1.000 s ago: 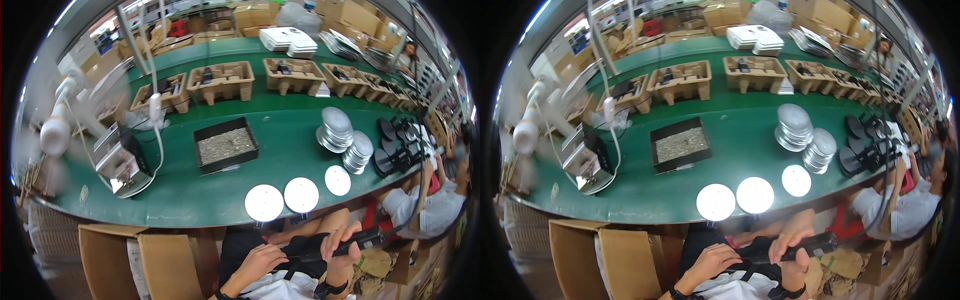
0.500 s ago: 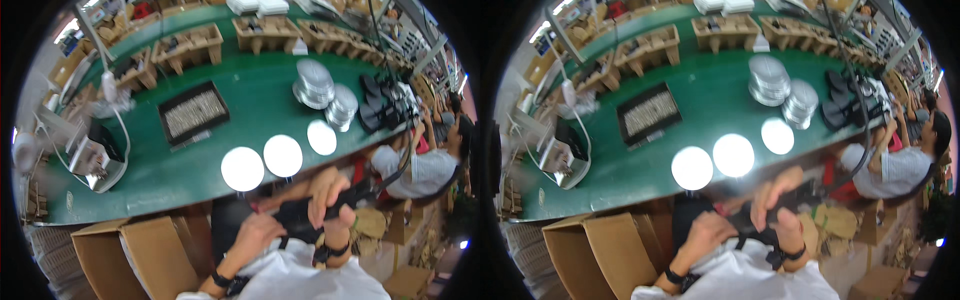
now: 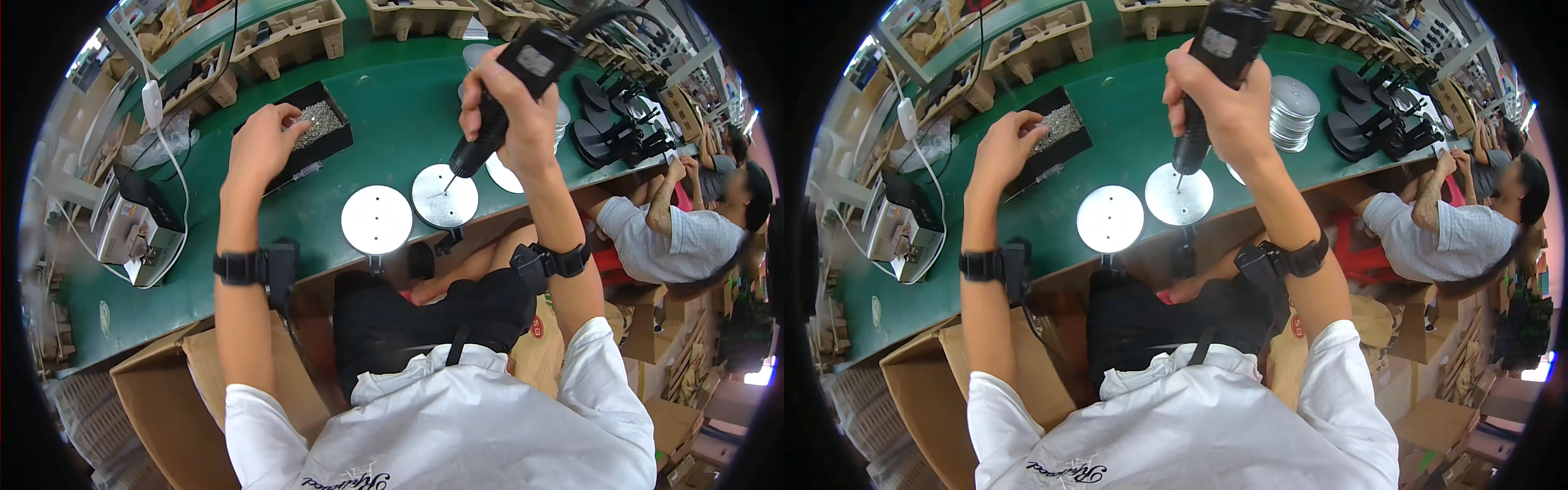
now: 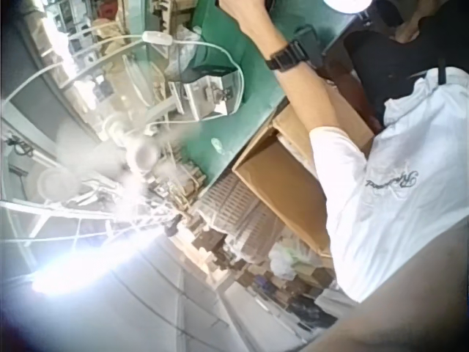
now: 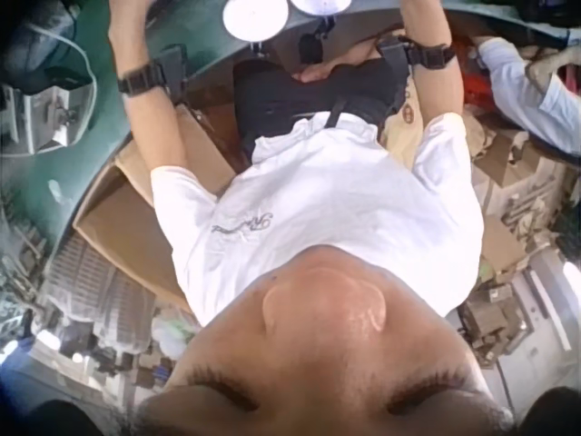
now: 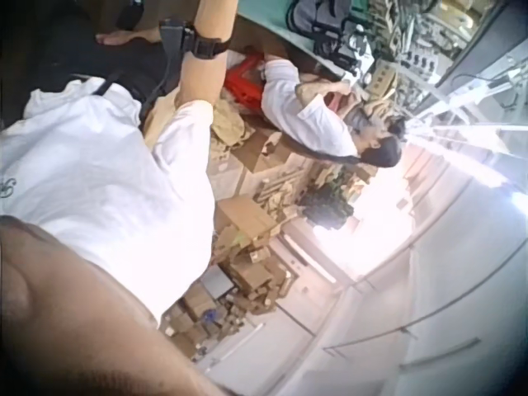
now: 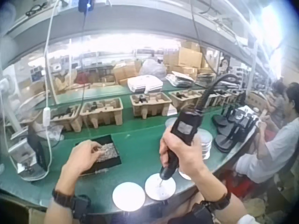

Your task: Assembling plastic components with metal circular plates using an electric screwdriver on an electronics assembly line.

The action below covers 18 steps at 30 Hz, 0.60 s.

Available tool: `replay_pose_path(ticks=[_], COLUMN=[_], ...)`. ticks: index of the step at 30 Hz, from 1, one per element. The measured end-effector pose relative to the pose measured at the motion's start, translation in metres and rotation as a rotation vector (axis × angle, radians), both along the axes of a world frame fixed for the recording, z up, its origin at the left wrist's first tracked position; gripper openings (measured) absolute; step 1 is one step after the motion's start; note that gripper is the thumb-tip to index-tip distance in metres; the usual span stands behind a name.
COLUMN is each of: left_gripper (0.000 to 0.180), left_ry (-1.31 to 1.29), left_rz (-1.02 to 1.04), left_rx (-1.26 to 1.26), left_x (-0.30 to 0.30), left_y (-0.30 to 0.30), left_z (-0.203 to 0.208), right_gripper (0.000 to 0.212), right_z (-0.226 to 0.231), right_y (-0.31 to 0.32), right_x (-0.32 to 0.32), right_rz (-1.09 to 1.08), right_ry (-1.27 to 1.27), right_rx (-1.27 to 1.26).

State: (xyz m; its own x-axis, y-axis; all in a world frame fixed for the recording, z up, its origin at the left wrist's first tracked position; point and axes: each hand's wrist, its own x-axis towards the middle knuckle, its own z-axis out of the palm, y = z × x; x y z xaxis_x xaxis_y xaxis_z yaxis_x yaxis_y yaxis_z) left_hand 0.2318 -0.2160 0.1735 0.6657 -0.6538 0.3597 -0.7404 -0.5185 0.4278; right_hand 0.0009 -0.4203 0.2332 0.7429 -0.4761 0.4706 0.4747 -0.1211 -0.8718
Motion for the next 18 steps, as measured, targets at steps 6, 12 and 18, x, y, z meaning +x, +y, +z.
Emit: replay_pose_path(ticks=[6, 12, 18], left_gripper=[0.03, 0.019, 0.008], left_ry=[0.272, -0.014, 0.185], left_rz=[-0.121, 0.052, -0.064], left_rx=[0.311, -0.147, -0.534], left_x=[0.051, 0.029, -0.086], left_y=[-0.015, -0.008, 0.016], left_z=[-0.016, -0.017, 0.013], right_gripper=[0.022, 0.026, 0.038], right_z=[-0.003, -0.032, -0.011], right_y=[-0.007, -0.002, 0.016], right_x=[0.003, -0.026, -0.103], right_rz=[0.027, 0.133, 0.092], right_ry=[0.087, -0.167, -0.565], right_rx=[-0.029, 0.003, 0.204])
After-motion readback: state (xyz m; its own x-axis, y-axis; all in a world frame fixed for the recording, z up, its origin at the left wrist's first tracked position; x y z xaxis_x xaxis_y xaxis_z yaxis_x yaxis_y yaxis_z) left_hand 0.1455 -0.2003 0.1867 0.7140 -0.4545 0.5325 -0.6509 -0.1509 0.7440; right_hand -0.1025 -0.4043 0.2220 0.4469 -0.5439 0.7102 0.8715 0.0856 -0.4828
